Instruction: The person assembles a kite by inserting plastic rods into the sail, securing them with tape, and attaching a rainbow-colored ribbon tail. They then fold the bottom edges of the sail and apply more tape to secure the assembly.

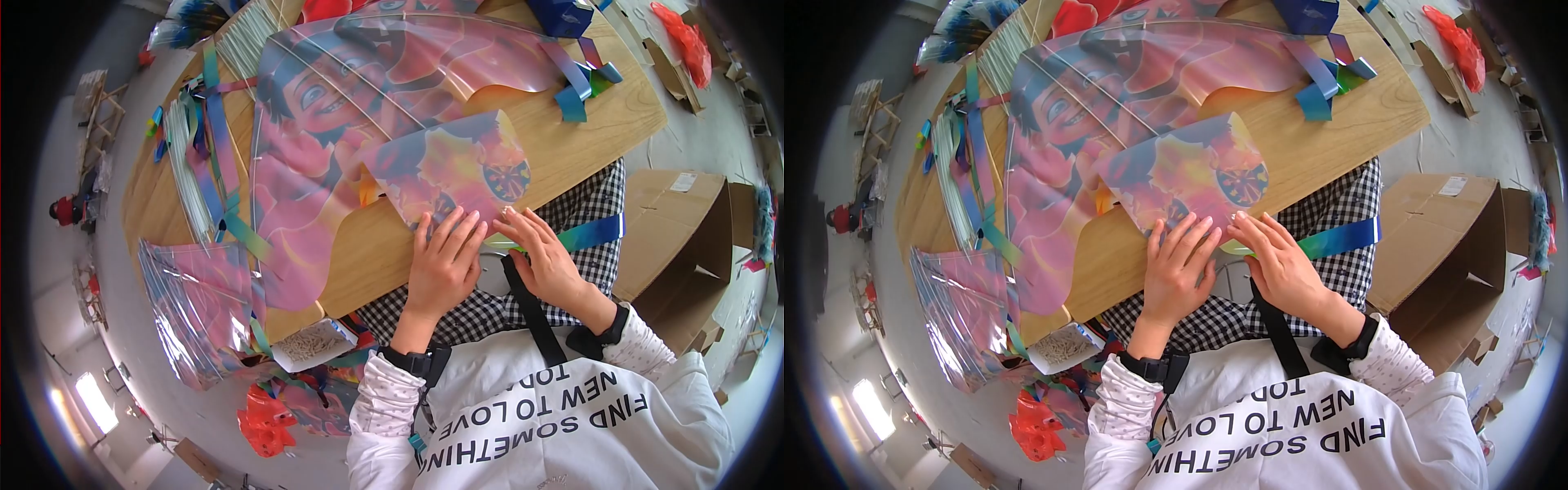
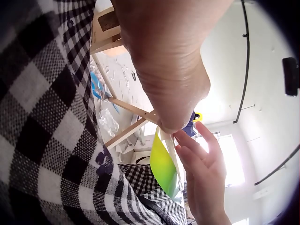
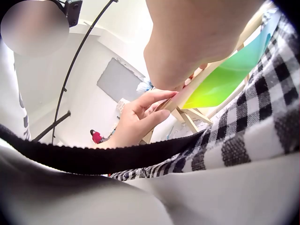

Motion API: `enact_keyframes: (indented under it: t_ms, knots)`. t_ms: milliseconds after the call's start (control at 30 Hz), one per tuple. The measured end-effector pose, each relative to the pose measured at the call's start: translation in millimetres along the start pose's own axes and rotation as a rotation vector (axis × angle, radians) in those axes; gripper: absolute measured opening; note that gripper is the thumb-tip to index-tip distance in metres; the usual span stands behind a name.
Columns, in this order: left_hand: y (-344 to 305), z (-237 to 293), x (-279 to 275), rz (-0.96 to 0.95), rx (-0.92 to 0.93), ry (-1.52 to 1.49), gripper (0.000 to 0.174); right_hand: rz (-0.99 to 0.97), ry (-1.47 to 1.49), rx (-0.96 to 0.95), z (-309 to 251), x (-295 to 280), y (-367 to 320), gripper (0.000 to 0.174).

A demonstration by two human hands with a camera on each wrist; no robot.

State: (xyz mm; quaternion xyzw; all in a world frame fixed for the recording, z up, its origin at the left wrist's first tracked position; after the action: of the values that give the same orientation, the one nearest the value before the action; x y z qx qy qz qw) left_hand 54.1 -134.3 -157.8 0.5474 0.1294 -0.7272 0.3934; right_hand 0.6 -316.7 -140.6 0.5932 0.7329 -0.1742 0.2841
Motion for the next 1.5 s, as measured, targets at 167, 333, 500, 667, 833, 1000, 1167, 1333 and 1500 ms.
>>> enact_keyframes:
  t_ms: [167, 333, 500, 667, 833, 1000, 1167, 1333, 1500]
  knots:
    - [0, 0, 0, -0.003, -0.008, -0.007, 0.047, 0.002, -0.006, 0.002, 0, 0, -1, 0.073]
    - [0, 0, 0, -0.002, -0.007, -0.006, 0.047, -0.014, 0.009, 0.011, 0, -2, 0, 0.074]
    - [0, 0, 0, 0.0, -0.006, -0.006, 0.045, -0.016, 0.021, 0.008, 2, -1, -1, 0.075]
    - [0, 0, 0, 0.0, -0.008, -0.01, 0.044, 0.018, 0.035, 0.011, -1, -4, 0, 0.068]
    - [1, 0, -1, 0.025, 0.004, -0.014, 0.042, 0.21, 0.178, 0.151, -7, -26, 15, 0.039]
    - [0, 0, -1, 0.019, -0.002, -0.027, 0.045, 0.329, 0.058, -0.002, -11, -43, 44, 0.018]
    - [-1, -1, 1, 0.031, -0.008, -0.032, 0.047, 0.174, 0.186, 0.103, -9, -40, 53, 0.009]
    - [-2, -2, 2, 0.046, -0.009, -0.033, 0.047, 0.107, 0.184, 0.115, -11, -37, 59, 0.008]
    - [-2, -2, 3, 0.051, -0.009, -0.034, 0.047, 0.003, 0.091, 0.112, -8, -41, 64, 0.03]
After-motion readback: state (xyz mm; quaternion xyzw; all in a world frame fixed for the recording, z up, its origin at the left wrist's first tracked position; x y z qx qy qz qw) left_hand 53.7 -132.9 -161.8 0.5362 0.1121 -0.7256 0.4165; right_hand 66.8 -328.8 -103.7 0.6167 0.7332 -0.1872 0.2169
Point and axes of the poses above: each hand's wrist, its own y-axis towards the middle knuckle, its own x-axis out of the palm, z = x × y, the point moved 3 cm from there along y, towards the middle knuckle, and after that the axes turned 8 degrees about y, right-handed, at the moved point
